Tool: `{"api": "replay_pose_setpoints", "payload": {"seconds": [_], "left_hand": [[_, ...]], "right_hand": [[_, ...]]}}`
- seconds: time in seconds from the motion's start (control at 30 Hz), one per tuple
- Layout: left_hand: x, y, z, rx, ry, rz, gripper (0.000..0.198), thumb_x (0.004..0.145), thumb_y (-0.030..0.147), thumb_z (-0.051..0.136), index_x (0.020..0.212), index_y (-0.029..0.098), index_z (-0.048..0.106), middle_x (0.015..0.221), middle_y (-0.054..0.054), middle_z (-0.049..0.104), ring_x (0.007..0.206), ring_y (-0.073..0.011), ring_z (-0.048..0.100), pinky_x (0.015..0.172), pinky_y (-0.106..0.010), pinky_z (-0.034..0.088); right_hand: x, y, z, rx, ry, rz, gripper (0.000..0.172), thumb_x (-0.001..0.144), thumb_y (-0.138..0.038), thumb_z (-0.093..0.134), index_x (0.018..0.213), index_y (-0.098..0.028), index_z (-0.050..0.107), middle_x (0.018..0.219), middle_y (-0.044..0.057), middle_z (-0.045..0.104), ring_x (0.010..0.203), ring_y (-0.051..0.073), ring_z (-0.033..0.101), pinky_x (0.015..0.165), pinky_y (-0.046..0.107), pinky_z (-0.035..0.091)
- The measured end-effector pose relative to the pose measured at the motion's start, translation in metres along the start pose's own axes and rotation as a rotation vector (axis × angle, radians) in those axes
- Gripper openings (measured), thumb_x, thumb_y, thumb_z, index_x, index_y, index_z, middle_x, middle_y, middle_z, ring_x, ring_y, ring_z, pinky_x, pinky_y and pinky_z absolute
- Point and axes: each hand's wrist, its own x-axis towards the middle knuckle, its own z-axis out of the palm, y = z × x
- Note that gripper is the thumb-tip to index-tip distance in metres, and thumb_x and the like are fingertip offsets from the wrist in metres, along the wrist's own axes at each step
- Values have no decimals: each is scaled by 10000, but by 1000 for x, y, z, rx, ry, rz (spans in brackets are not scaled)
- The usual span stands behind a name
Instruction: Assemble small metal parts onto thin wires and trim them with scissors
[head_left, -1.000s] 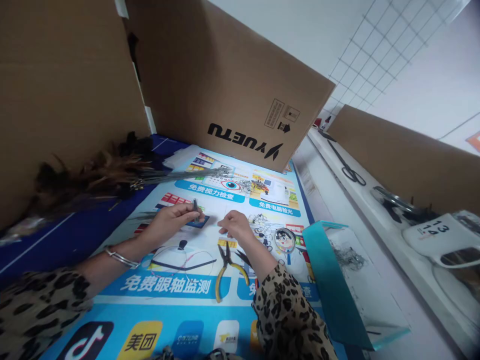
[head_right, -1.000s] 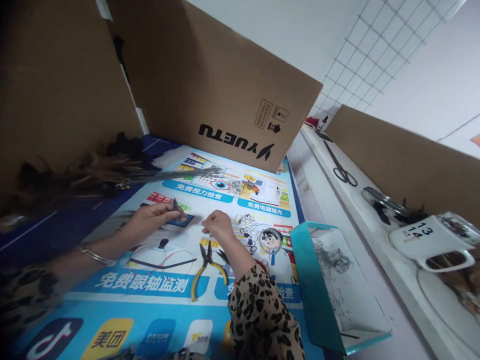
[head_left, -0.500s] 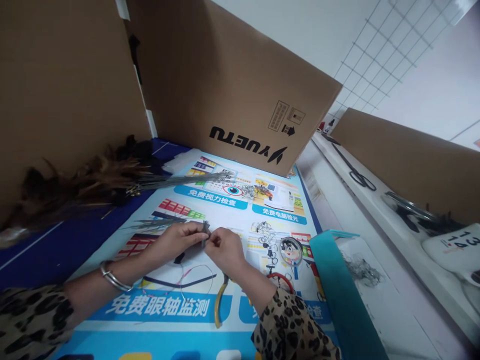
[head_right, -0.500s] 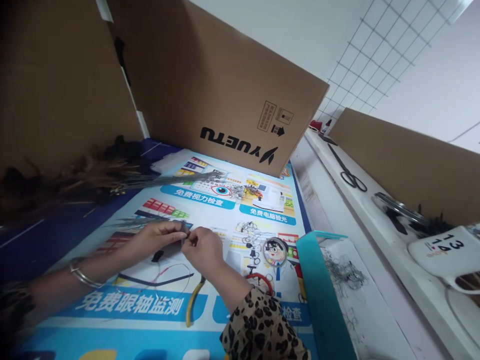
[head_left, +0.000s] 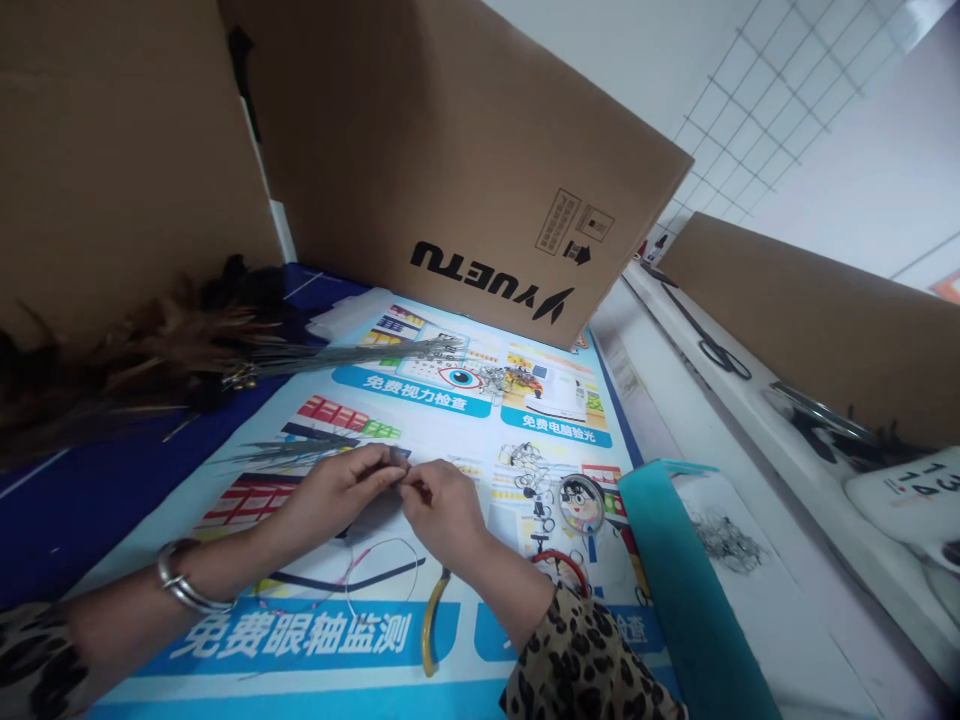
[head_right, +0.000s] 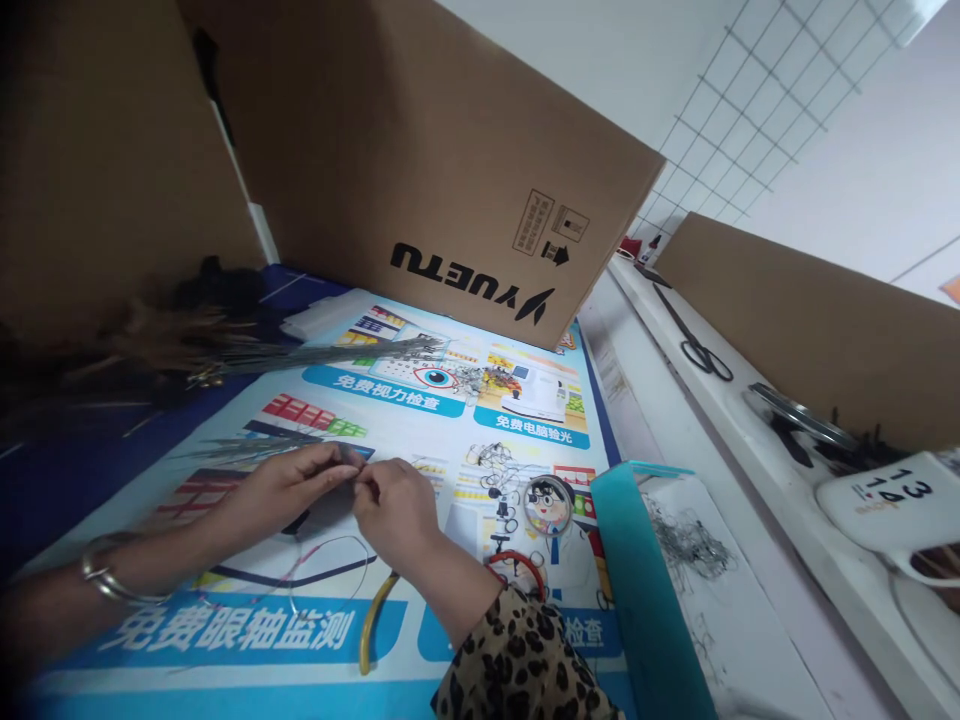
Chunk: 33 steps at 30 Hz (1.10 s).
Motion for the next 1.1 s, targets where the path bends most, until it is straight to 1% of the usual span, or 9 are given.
{"api": "replay_pose_setpoints", "payload": {"seconds": [0.13, 0.3, 0.43, 0.57, 0.67, 0.77, 0.83, 0.97, 1.1], "left_hand": [[0, -10, -3, 2, 61, -57, 244, 854, 545, 578, 883, 338, 704, 880, 65, 760, 890, -249, 659, 789, -334, 496], [-1, -16, -7, 79, 41, -102, 225, 847, 583, 575, 910, 410, 705, 887, 131, 764, 879, -234, 660, 743, -316, 495], [-2, -16, -6, 94, 22, -81, 239, 833, 616, 579, 919, 438, 712, 950, 135, 766, 924, -248, 665, 811, -356, 510], [-2, -15, -7, 112, -46, -71, 340, 845, 642, 558, 976, 376, 724, 1070, 74, 765, 1045, -269, 651, 895, -369, 495], [-3, -14, -7, 116, -136, -83, 433, 872, 620, 551, 1048, 264, 723, 1129, -16, 753, 1086, -276, 636, 920, -333, 480], [-3, -17, -5, 98, -160, -58, 424, 876, 584, 572, 1059, 230, 715, 1114, -20, 753, 1048, -260, 644, 892, -287, 488], [-3, -20, -3, 93, -148, -36, 373, 878, 541, 582, 1030, 227, 716, 1042, 1, 763, 965, -236, 662, 835, -254, 500], [0, -21, 1, 80, -119, 31, 297, 866, 446, 570, 892, 195, 725, 896, -7, 765, 809, -209, 671, 737, -240, 503], [4, -16, 4, -1, -173, 32, 301, 852, 421, 557, 823, 181, 736, 810, -33, 761, 769, -212, 667, 691, -258, 495]], "right_hand": [[0, 10, 3, 124, 126, -4, 293, 861, -86, 496, 1106, -186, 625, 1145, 68, 678, 1119, 163, 625, 959, 271, 504], [8, 30, 18, 288, 125, 79, 507, 837, -98, 510, 1334, -197, 500, 1399, 94, 544, 1268, 170, 555, 1010, 295, 497], [18, 49, 11, 249, 234, 272, 543, 806, -116, 578, 1345, -132, 508, 1421, 163, 497, 1317, 238, 500, 1056, 363, 467], [21, 61, -10, 207, 457, 476, 549, 805, -117, 599, 1347, -71, 518, 1425, 224, 460, 1340, 296, 457, 1084, 430, 437], [16, 52, -13, 237, 529, 314, 445, 838, -131, 582, 1283, -149, 596, 1346, 151, 541, 1271, 256, 516, 1052, 398, 463], [8, 31, -6, 293, 299, -29, 290, 904, -173, 543, 1141, -228, 702, 1125, 66, 645, 1078, 178, 614, 965, 292, 503], [3, 18, -1, 276, 168, -167, 295, 922, -185, 537, 1148, -248, 715, 1054, 56, 650, 1043, 170, 615, 933, 265, 505], [-3, 8, 1, 287, 104, -187, 346, 921, -267, 618, 1262, -252, 678, 983, 56, 628, 984, 179, 611, 881, 267, 518], [-1, 11, 0, 433, 125, -132, 310, 875, -321, 714, 1181, -275, 734, 867, 15, 628, 837, 156, 630, 794, 253, 525]]}}
